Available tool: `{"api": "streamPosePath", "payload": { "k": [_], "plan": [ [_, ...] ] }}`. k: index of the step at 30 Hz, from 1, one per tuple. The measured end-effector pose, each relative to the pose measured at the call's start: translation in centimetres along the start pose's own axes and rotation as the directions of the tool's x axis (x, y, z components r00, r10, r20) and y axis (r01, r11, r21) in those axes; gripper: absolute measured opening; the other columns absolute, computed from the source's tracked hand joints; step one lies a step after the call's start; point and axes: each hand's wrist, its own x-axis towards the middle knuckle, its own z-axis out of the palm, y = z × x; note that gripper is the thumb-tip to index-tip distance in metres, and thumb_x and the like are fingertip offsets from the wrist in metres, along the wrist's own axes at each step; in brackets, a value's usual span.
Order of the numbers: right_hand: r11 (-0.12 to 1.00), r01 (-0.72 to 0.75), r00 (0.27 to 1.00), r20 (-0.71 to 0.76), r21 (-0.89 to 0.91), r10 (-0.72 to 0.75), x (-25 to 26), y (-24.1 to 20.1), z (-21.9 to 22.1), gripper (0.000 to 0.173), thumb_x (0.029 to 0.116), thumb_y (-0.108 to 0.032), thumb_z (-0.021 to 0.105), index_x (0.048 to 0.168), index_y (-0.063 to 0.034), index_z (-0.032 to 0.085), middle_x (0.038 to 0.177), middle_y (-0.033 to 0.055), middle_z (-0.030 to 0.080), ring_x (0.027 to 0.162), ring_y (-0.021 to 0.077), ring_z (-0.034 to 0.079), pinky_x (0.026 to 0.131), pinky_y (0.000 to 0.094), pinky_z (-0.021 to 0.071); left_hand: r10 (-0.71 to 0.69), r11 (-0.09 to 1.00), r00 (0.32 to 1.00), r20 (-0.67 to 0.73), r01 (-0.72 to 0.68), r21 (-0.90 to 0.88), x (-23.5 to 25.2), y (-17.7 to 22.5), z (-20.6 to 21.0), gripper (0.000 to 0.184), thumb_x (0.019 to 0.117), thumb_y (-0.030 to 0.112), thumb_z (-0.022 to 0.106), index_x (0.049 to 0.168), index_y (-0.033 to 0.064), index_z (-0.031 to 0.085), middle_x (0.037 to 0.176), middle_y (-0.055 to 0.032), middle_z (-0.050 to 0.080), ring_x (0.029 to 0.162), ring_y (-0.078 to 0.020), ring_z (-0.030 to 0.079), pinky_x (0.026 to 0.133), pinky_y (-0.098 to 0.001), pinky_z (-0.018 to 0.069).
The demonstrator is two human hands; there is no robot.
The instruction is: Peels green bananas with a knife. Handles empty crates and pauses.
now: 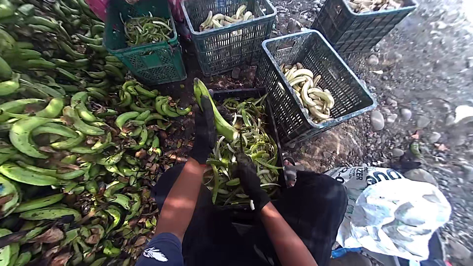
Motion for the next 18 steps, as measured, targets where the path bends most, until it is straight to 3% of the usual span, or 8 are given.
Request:
{"api": "streamPosePath", "payload": {
  "k": [1, 2, 4, 5, 7, 10, 14, 18],
  "plan": [
    [0.993, 0.112, 0.993, 0.033, -0.045, -0.111, 1.0, -2.1, -1.1, 0.052, 0.1026, -0.030, 0.049, 0.146, -0.0004, 0.046, 0.117, 0.0059, 0.067, 0.100, 0.0078, 0.064, 0.088, 0.0292, 0.0547, -0.045, 0.993, 0.997, 0.058, 0.051, -0.105, 0.5, 0.4, 0.2, 0.064, 0.1080, 0.054, 0.010, 0.143, 0.0114, 0.043, 0.087, -0.0039, 0.067, 0.071, -0.0175, 0.069, 0.062, -0.0356, 0.0626],
    [0.968, 0.203, 0.978, 0.088, -0.150, -0.192, 1.9, -4.1, -2.1, 0.054, 0.1026, -0.031, 0.050, 0.149, -0.0047, 0.047, 0.134, 0.0081, 0.064, 0.117, 0.0109, 0.061, 0.100, 0.0346, 0.0503, -0.095, 0.977, 0.991, 0.097, 0.111, -0.182, 0.7, 0.8, 0.5, 0.074, 0.1046, 0.061, 0.003, 0.138, 0.0131, 0.048, 0.081, -0.0028, 0.065, 0.065, -0.0162, 0.067, 0.055, -0.0333, 0.0610],
    [0.852, 0.364, 0.920, 0.287, -0.376, -0.267, 3.5, -7.8, -4.0, 0.063, 0.1035, -0.052, 0.044, 0.157, -0.0191, 0.041, 0.150, 0.0047, 0.053, 0.131, 0.0141, 0.054, 0.108, 0.0434, 0.0456, -0.112, 0.962, 0.984, 0.139, 0.142, -0.232, 0.6, 1.0, 0.6, 0.078, 0.1032, 0.063, 0.001, 0.134, 0.0128, 0.052, 0.075, -0.0022, 0.065, 0.062, -0.0149, 0.066, 0.054, -0.0317, 0.0596],
    [0.773, 0.424, 0.893, 0.363, -0.472, -0.267, 4.1, -9.5, -4.6, 0.066, 0.1034, -0.062, 0.038, 0.158, -0.0242, 0.040, 0.149, 0.0044, 0.054, 0.129, 0.0164, 0.056, 0.105, 0.0456, 0.0483, -0.067, 0.975, 0.987, 0.143, 0.096, -0.202, 0.5, 0.7, 0.4, 0.074, 0.1052, 0.059, 0.004, 0.138, 0.0114, 0.049, 0.082, -0.0035, 0.067, 0.068, -0.0154, 0.068, 0.060, -0.0324, 0.0614],
    [0.561, 0.495, 0.865, 0.439, -0.664, -0.243, 5.1, -11.9, -4.9, 0.061, 0.1048, -0.059, 0.032, 0.157, -0.0296, 0.043, 0.139, 0.0114, 0.062, 0.118, 0.0305, 0.061, 0.093, 0.0571, 0.0498, -0.006, 0.980, 0.988, 0.151, 0.036, -0.197, 0.8, -0.2, 0.2, 0.072, 0.1062, 0.058, 0.006, 0.145, 0.0095, 0.043, 0.088, -0.0061, 0.069, 0.075, -0.0175, 0.070, 0.067, -0.0339, 0.0623],
    [0.355, 0.476, 0.879, 0.422, -0.804, -0.222, 5.3, -12.4, -4.7, 0.061, 0.0971, -0.067, 0.042, 0.150, -0.0384, 0.051, 0.122, 0.0155, 0.065, 0.111, 0.0406, 0.059, 0.081, 0.0635, 0.0485, -0.019, 0.963, 0.991, 0.133, 0.054, -0.265, 1.4, -1.1, 0.6, 0.074, 0.1051, 0.058, 0.002, 0.143, 0.0104, 0.044, 0.081, -0.0057, 0.069, 0.069, -0.0159, 0.069, 0.062, -0.0298, 0.0597],
    [0.293, 0.491, 0.853, 0.384, -0.820, -0.354, 4.8, -10.9, -4.7, 0.057, 0.0927, -0.066, 0.049, 0.129, -0.0271, 0.069, 0.097, 0.0126, 0.069, 0.096, 0.0384, 0.064, 0.071, 0.0593, 0.0495, -0.010, 0.987, 1.000, 0.004, 0.010, -0.161, 1.9, -0.9, 0.8, 0.070, 0.1072, 0.052, 0.002, 0.144, 0.0091, 0.044, 0.078, -0.0034, 0.067, 0.065, -0.0129, 0.067, 0.059, -0.0276, 0.0589],
    [0.377, 0.436, 0.880, 0.299, -0.817, -0.370, 4.4, -10.5, -4.2, 0.050, 0.0952, -0.059, 0.053, 0.125, -0.0230, 0.072, 0.099, 0.0138, 0.069, 0.097, 0.0389, 0.064, 0.072, 0.0599, 0.0492, -0.045, 0.991, 0.999, -0.013, 0.043, -0.126, 2.4, -0.5, 1.1, 0.071, 0.1063, 0.054, 0.004, 0.142, 0.0082, 0.044, 0.072, -0.0027, 0.065, 0.059, -0.0119, 0.064, 0.055, -0.0259, 0.0569]
  ]
}}
